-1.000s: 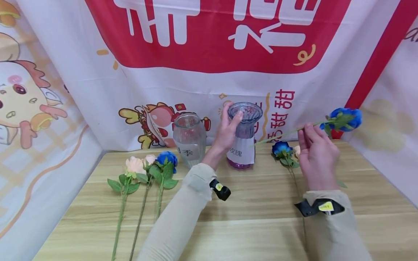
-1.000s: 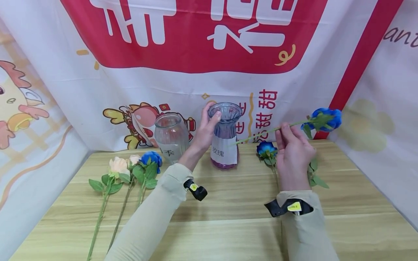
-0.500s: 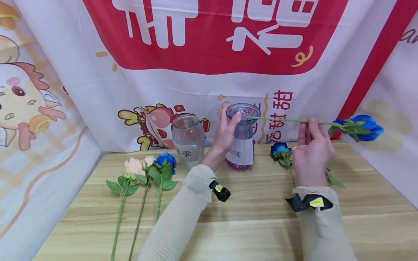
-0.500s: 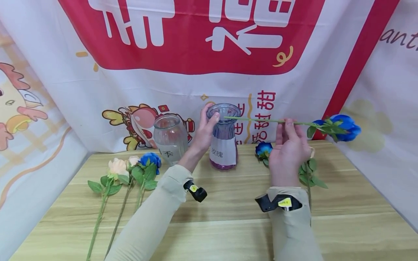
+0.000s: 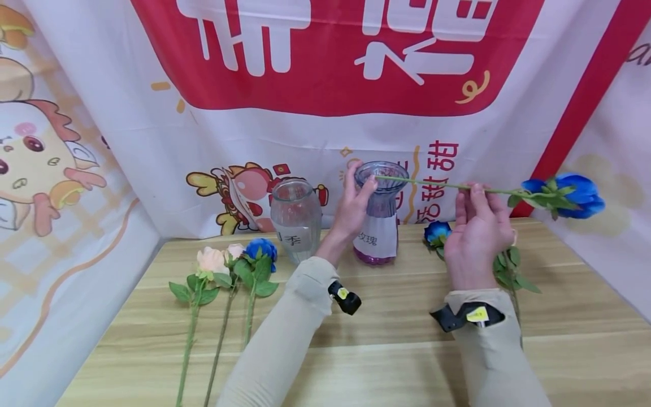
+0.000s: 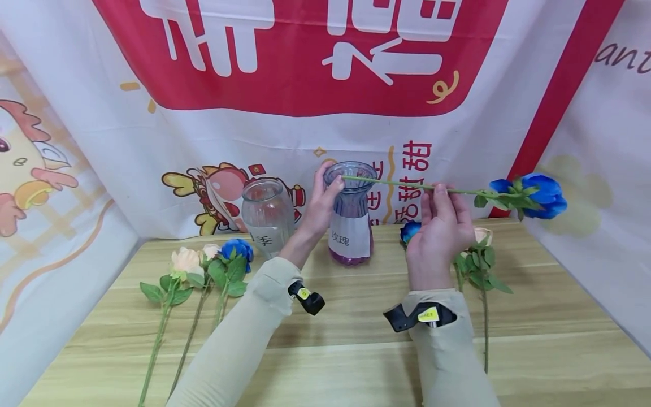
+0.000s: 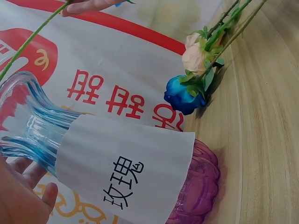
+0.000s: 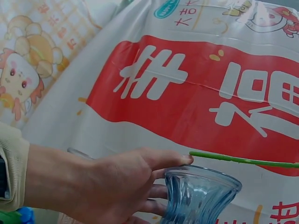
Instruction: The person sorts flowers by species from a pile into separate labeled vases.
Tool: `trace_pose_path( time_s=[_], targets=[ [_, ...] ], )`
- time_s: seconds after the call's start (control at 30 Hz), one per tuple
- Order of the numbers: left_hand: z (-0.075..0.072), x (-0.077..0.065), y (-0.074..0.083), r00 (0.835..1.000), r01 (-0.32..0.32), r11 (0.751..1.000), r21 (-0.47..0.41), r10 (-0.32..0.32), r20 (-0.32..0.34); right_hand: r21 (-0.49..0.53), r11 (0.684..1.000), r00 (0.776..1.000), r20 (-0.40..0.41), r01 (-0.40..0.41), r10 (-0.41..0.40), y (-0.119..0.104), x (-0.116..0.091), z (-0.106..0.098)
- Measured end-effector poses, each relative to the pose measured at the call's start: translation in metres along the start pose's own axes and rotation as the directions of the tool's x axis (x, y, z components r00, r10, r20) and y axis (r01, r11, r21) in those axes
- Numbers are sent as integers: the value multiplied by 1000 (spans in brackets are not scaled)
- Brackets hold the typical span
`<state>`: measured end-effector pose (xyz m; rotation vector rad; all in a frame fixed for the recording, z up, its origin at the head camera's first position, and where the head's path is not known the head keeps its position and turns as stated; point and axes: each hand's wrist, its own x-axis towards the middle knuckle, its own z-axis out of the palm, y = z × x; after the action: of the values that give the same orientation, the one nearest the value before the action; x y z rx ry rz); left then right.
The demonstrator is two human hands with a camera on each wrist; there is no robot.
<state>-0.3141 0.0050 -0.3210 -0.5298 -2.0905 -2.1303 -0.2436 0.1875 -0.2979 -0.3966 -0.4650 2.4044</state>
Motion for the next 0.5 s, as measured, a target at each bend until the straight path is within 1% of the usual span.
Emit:
trace_pose_path(
  time_s=[0.13,0.23,0.4,0.5],
  targets=[
    [2,-1,1,1000,2,1000,-1,-2,0,-5,999,999,-27,39,-39,2,-1,5],
    [3,-1,1,1000,1,1000,-4,-1,-1,-37,998,998,-33,59,-61,6,0,10],
    [2,2,-1,1000,-2,1000,-14,2,-12,-124,986,994,3,112,-113,16,-4,22],
    [2,2,-2,1000,1,1000,-7,-2,-16,-155,979,991,32,132,-128,20,-7,29]
  ],
)
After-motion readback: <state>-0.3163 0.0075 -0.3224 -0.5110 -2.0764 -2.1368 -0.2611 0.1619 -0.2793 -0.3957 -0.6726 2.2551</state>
